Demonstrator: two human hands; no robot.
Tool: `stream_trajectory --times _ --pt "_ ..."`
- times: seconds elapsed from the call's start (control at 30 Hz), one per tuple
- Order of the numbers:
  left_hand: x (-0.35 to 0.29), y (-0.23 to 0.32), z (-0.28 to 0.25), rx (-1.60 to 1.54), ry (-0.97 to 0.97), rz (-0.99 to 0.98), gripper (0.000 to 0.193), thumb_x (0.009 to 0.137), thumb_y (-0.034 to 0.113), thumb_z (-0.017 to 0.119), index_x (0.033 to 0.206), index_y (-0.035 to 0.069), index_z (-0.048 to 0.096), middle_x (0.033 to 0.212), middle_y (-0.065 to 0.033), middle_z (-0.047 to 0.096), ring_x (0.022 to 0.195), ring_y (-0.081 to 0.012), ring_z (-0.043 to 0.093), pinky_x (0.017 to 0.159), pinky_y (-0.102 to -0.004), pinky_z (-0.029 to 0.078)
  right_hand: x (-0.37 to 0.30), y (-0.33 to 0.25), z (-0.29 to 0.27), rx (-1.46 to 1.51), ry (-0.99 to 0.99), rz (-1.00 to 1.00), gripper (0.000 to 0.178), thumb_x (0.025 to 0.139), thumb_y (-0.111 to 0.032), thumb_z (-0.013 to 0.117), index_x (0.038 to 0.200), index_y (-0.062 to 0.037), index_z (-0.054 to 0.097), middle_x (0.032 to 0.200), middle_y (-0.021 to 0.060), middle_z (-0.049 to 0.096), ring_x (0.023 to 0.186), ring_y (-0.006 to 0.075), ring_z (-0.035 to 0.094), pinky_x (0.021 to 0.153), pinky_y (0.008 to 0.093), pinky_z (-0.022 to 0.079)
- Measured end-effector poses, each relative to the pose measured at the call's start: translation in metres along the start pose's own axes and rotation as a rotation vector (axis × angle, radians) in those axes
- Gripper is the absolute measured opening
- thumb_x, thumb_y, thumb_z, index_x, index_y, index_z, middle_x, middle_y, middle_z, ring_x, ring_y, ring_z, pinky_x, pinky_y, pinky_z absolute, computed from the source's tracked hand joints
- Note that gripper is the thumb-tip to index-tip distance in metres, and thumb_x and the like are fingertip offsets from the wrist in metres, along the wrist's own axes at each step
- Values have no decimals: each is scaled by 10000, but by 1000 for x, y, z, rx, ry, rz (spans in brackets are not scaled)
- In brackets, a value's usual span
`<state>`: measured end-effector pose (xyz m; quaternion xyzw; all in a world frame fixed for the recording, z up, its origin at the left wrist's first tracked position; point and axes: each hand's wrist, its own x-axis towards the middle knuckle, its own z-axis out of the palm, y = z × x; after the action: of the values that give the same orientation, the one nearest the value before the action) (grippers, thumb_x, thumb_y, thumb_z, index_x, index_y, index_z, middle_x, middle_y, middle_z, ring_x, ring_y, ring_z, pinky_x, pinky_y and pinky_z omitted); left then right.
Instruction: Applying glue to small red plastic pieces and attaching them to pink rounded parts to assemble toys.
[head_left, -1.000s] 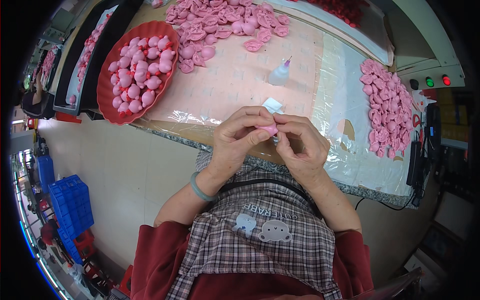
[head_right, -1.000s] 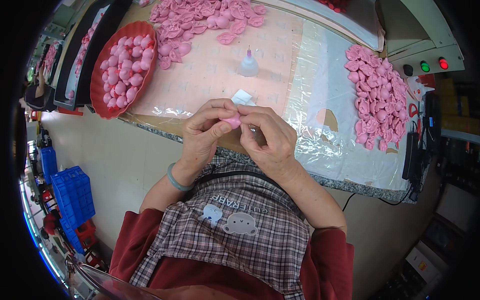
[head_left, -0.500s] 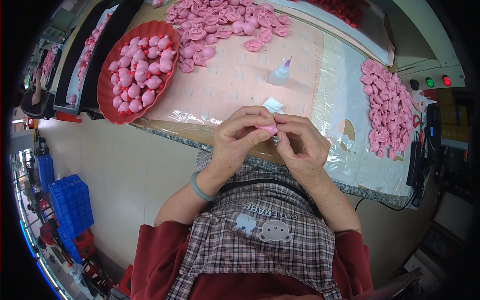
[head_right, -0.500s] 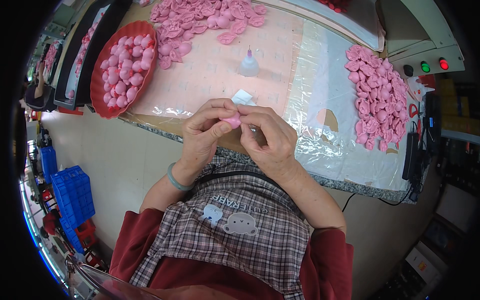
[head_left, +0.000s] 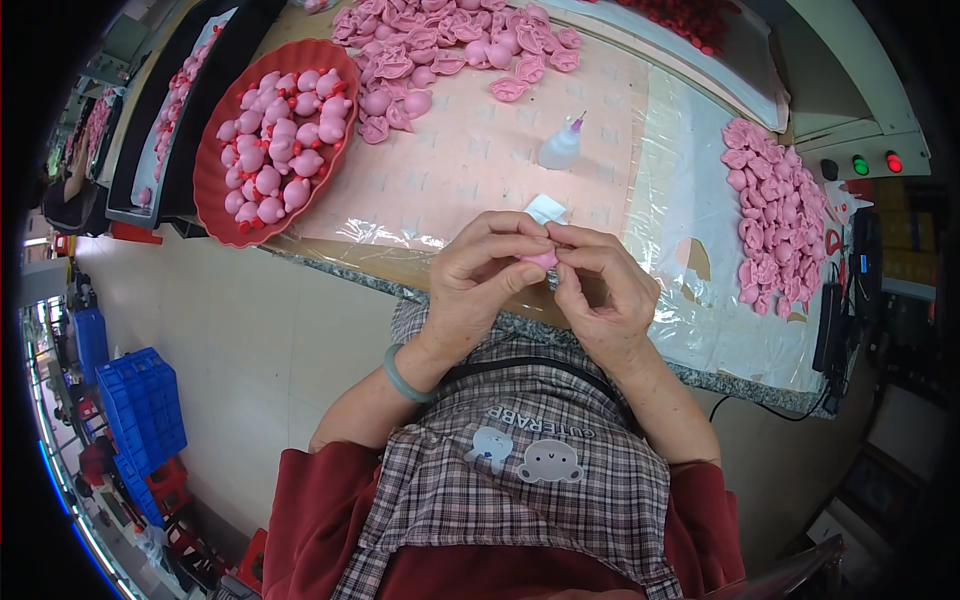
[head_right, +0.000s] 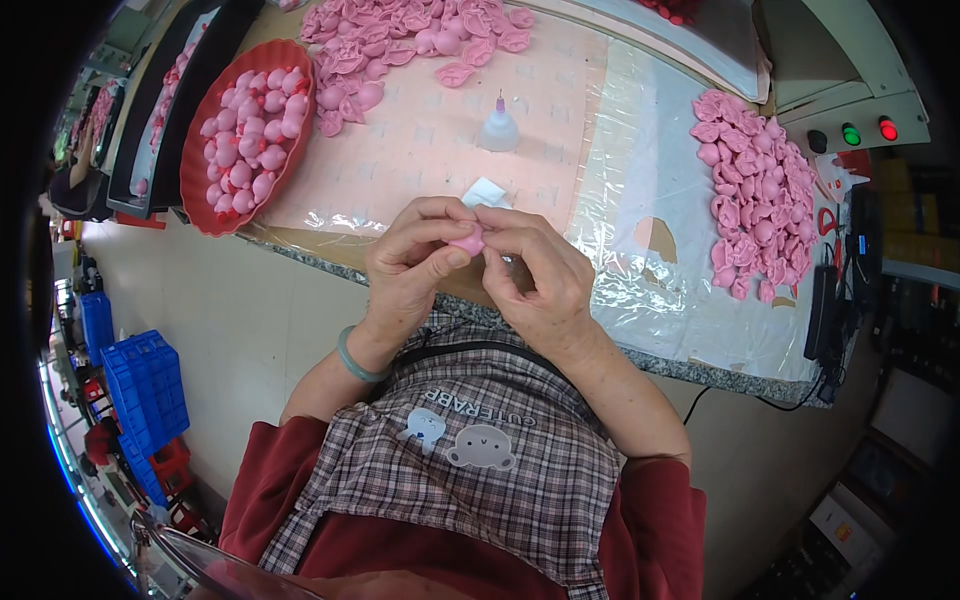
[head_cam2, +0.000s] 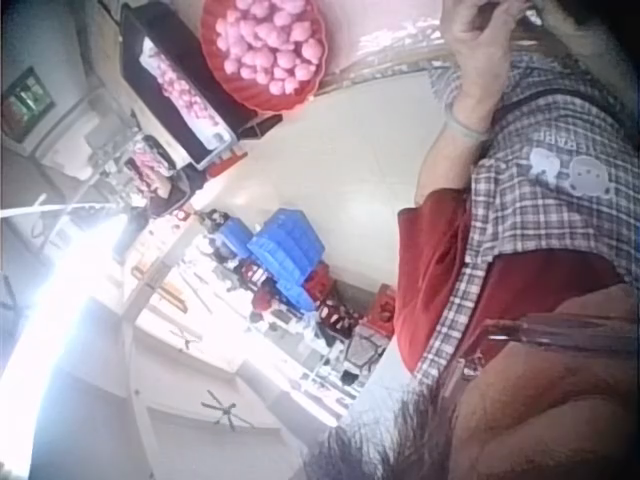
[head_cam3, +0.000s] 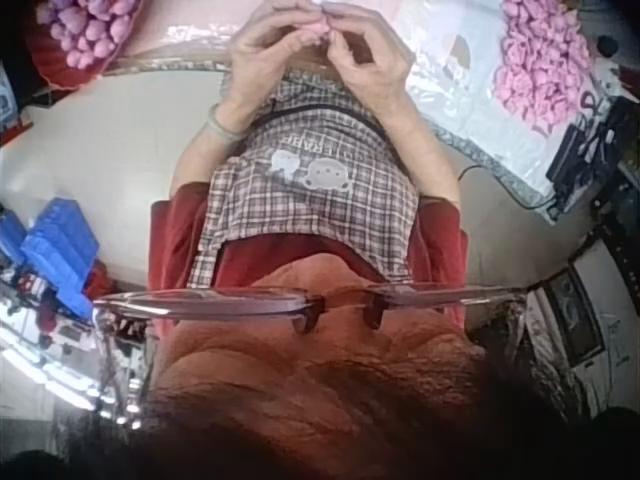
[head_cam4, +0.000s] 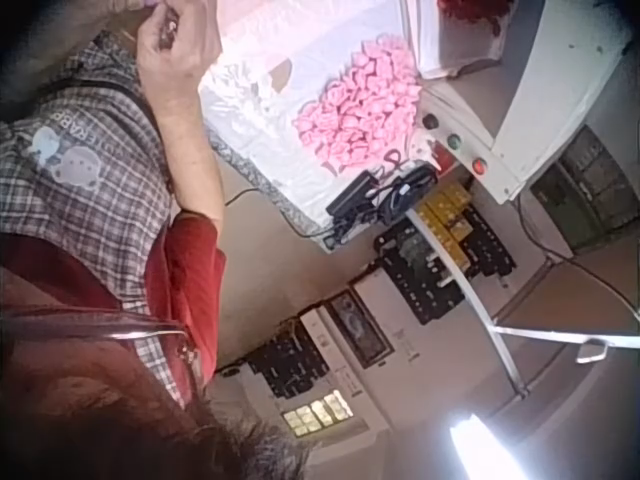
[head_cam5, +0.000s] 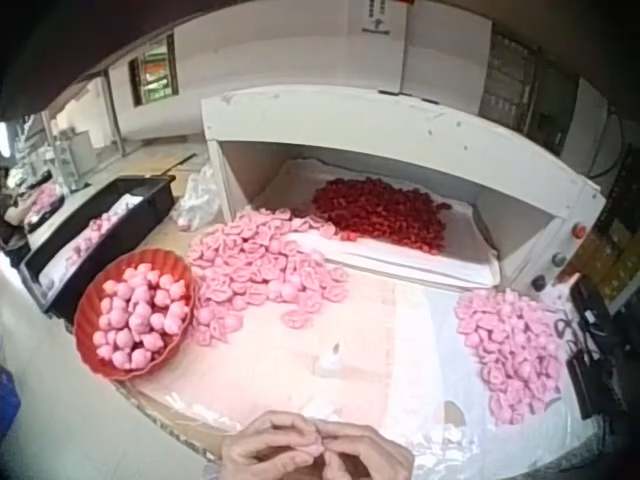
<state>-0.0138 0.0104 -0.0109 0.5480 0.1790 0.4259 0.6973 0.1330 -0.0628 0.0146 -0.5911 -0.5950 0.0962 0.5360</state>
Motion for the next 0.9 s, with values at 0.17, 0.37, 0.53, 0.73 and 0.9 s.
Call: stream_trajectory --times 0.17,0.37,0.53,0.73,0.9 --pt "0 1 1 34 -8 -12 224 844 -45 687 1065 -14 685 1152 -120 575 1004 -180 616 887 -283 530 -2 1 0 -26 10 -27 141 761 64 692 866 0 622 1012 159 712 805 233 716 645 284 567" --pt "1 0 1 46 -1 -12 225 841 -50 687 1063 -16 687 1154 -122 581 1003 -180 618 884 -284 529 -4 3 2 -19 20 1 138 762 66 690 860 -1 620 1012 153 712 805 236 716 645 286 568" --pt "2 2 3 16 12 -16 238 835 -63 685 1068 -16 684 1176 -123 572 1026 -179 607 894 -283 520 0 -3 -3 5 -25 66 125 785 62 682 887 10 632 1030 165 706 877 224 709 715 289 562" --pt "4 7 6 -113 -6 -41 333 829 -54 698 1152 -5 636 1198 -113 564 1072 -178 580 898 -279 512 9 -9 -8 -20 -42 30 150 773 57 688 899 0 630 1059 144 686 837 215 714 634 280 582" --pt "3 15 1 -213 -9 -131 364 857 12 703 1204 17 593 1211 -106 571 1091 -191 581 938 -311 494 13 -18 -14 48 -50 17 196 799 80 655 986 22 652 1150 160 644 861 209 710 681 282 611"
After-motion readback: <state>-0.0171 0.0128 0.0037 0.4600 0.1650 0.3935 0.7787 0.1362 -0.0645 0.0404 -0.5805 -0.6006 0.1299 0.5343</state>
